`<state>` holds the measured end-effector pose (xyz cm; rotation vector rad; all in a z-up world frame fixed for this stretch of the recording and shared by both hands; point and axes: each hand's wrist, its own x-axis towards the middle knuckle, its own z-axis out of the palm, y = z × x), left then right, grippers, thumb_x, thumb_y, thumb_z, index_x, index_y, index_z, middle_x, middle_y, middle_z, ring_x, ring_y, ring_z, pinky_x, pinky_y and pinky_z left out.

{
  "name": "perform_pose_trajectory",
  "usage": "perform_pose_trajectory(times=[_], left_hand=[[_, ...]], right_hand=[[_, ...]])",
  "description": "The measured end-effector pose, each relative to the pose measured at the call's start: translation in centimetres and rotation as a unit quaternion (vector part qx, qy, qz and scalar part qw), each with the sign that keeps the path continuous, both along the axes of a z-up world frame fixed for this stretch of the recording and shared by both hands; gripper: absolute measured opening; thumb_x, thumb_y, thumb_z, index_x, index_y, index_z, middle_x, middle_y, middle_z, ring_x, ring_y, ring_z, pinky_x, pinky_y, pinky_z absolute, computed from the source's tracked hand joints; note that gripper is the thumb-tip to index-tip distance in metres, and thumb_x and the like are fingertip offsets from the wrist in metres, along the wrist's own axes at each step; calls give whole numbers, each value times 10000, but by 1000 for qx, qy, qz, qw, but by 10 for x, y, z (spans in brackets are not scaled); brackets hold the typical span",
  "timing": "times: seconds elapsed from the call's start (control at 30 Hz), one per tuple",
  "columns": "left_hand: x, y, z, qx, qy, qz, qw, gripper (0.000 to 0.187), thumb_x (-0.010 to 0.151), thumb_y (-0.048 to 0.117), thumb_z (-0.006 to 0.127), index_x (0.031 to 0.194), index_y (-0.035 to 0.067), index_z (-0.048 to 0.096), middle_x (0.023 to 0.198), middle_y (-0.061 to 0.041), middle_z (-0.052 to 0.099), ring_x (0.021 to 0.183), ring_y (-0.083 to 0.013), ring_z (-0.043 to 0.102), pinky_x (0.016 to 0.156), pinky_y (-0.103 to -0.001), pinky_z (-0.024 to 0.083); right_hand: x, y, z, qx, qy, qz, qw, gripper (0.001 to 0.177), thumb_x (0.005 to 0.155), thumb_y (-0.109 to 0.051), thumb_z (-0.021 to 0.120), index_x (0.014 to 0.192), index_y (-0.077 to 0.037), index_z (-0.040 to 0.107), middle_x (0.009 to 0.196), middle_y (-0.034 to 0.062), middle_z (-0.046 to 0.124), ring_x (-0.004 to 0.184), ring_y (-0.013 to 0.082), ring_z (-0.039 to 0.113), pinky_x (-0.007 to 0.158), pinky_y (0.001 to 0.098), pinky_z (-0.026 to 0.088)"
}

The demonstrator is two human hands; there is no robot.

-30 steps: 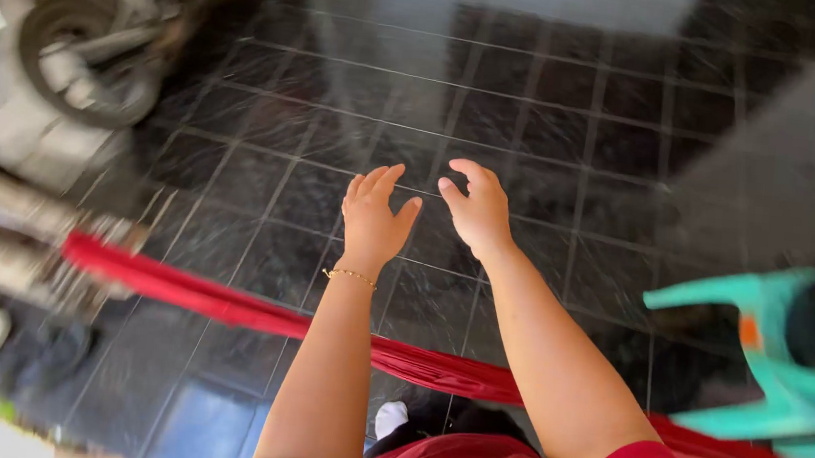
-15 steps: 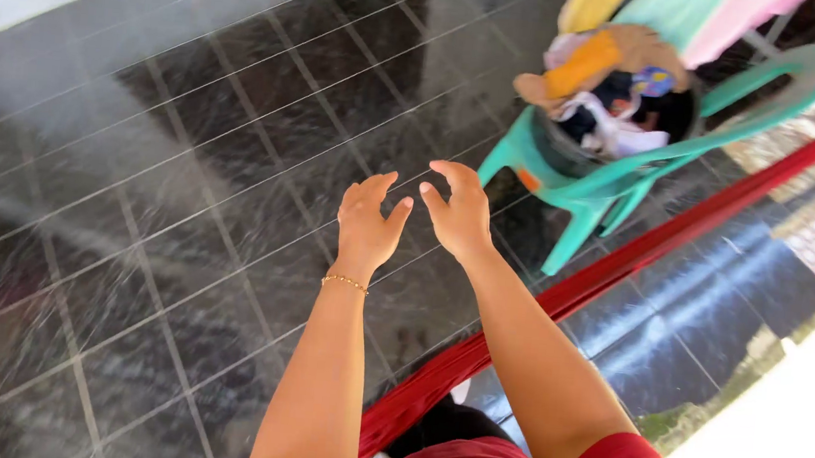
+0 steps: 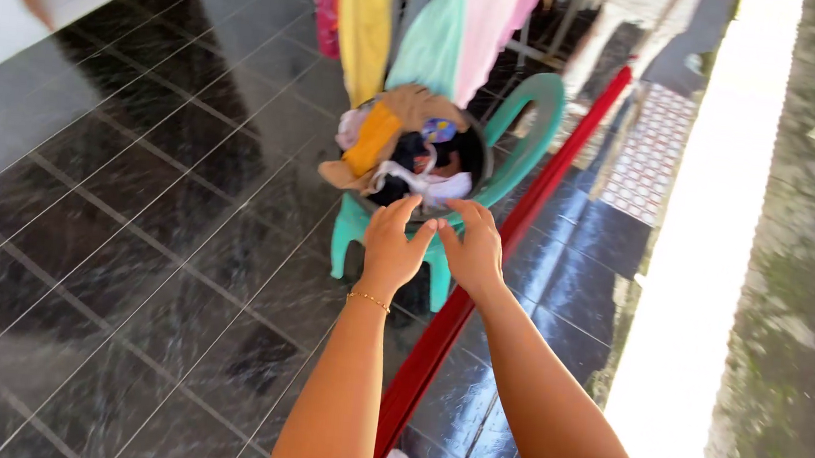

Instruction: The person takes clothes from a basin, places them on hangers, and hangs them on a drying rack. They handle a grey shirt, a brown shirt, and a patterned cloth, adjusting each item as they hang it.

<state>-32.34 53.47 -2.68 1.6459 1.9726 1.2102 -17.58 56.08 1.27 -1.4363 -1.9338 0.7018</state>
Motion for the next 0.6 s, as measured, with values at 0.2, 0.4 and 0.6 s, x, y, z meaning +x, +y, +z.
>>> perform_pose_trajectory(times=[0.2, 0.4, 0.6], left_hand=[[85, 64, 8, -80, -10, -57, 995, 555, 953, 535, 608, 1466, 329, 555, 1457, 0, 568, 1413, -365, 437, 1179, -603, 296], [169, 104, -4, 8, 31, -71, 997, 555, 891, 466, 697, 1417, 313, 606, 1392, -8, 613, 1364, -406, 460, 1076, -685, 359], [171, 123, 22, -24, 40, -116, 992, 597, 895, 503, 693, 1450, 320, 571, 1465, -19, 560, 1462, -414, 350, 1114, -743, 258]], right_hand=[[85, 20, -5, 3, 3, -77, 997, 377, 943, -289, 686, 1314, -230, 664, 1363, 126, 586, 1257, 402, 603, 1036, 499, 510], [162, 21, -5, 44, 4, -163, 986, 370, 951, -265, 679, 1312, -191, 659, 1340, 168, 587, 1248, 441, 598, 1025, 515, 512], [198, 26, 10, 103, -34, -265, 958, 363, 938, -253, 714, 1284, -147, 690, 1263, 178, 625, 1228, 394, 623, 1024, 483, 498]])
